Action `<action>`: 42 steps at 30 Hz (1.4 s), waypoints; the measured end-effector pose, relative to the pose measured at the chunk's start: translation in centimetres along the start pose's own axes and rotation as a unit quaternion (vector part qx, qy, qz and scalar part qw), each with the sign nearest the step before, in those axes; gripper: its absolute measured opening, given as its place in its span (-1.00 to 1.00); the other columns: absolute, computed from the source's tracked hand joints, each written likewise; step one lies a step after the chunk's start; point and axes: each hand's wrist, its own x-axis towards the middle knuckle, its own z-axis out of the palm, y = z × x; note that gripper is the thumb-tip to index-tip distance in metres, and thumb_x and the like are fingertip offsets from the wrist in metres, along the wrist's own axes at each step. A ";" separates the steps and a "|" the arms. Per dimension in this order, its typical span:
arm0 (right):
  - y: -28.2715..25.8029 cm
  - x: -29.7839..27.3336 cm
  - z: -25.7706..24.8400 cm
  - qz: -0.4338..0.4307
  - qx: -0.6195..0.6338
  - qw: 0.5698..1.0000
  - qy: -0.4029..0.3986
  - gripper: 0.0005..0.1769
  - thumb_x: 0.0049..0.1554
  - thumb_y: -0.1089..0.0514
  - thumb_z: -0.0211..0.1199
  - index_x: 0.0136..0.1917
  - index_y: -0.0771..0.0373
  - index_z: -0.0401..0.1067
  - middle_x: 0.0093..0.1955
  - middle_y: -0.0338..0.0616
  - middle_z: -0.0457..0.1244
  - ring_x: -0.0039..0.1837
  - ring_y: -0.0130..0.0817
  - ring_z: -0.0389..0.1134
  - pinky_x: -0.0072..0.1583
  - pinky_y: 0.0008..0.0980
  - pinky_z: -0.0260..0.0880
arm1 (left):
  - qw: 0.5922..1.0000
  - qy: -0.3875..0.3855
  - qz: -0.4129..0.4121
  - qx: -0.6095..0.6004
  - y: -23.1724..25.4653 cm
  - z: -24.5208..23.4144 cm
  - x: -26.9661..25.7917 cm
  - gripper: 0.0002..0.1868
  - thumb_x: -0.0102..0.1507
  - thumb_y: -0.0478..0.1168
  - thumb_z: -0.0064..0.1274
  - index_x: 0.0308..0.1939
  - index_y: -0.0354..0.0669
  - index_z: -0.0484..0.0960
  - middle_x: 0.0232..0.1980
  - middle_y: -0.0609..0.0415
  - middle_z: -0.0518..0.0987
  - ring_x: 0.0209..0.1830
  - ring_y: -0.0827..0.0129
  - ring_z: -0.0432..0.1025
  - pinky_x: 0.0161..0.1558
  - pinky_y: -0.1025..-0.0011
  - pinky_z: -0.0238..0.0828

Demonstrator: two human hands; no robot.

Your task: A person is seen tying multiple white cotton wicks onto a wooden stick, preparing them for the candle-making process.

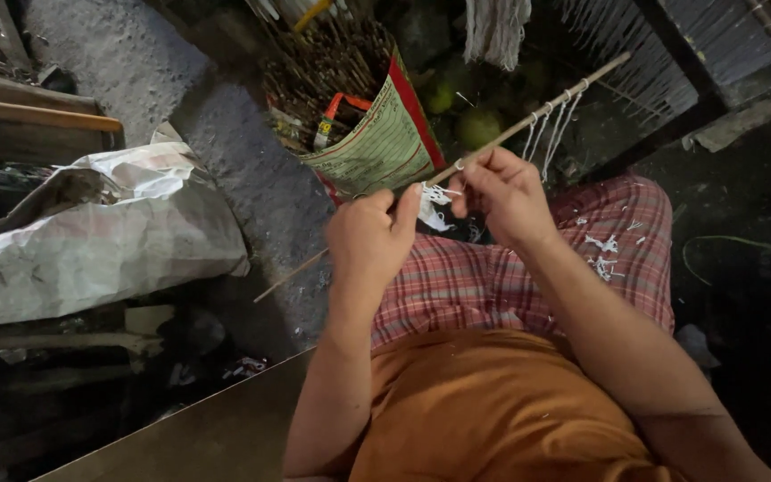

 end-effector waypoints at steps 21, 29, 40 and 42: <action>1.8 -0.7 -0.3 -0.113 -0.219 0.969 -0.035 -0.74 -0.06 0.39 0.61 -0.15 0.41 0.55 -0.42 -0.07 0.29 -0.38 -0.47 0.33 -0.35 -0.48 0.32 | 1.000 0.010 0.017 -0.003 0.4 0.1 -0.4 -0.34 0.35 0.23 -0.02 -0.69 -0.14 0.45 -0.77 -0.09 0.38 -0.59 -0.16 0.44 -0.52 0.13 0.35; 0.2 -1.5 0.9 -0.094 -0.159 0.980 -0.070 -0.91 0.12 0.43 0.42 -0.08 0.49 0.54 -0.42 0.06 0.31 -0.35 -0.35 0.40 -0.27 -0.43 0.43 | 1.000 0.014 0.002 -0.003 0.3 -0.4 -0.5 -0.27 0.29 0.34 0.00 -0.70 -0.18 0.46 -0.75 -0.16 0.39 -0.57 -0.22 0.45 -0.50 0.04 0.31; 0.4 -1.4 0.7 -0.107 -0.114 0.988 -0.014 -0.97 0.31 0.36 0.15 0.03 0.38 0.35 -0.21 0.08 0.30 -0.39 -0.32 0.35 -0.35 -0.44 0.30 | 1.000 0.001 -0.024 -0.005 0.0 0.1 -0.4 -0.23 0.28 0.38 0.01 -0.77 -0.12 0.38 -0.82 -0.01 0.31 -0.69 -0.07 0.40 -0.54 0.23 0.27; 0.0 -1.6 1.3 -0.139 -0.230 0.958 -0.094 -0.84 0.05 0.36 0.52 -0.18 0.39 0.53 -0.27 -0.04 0.32 -0.28 -0.45 0.27 -0.24 -0.45 0.28 | 1.000 0.007 -0.024 -0.011 0.1 0.2 -0.4 -0.22 0.27 0.38 0.03 -0.77 -0.17 0.37 -0.81 -0.12 0.31 -0.63 -0.22 0.40 -0.54 0.11 0.25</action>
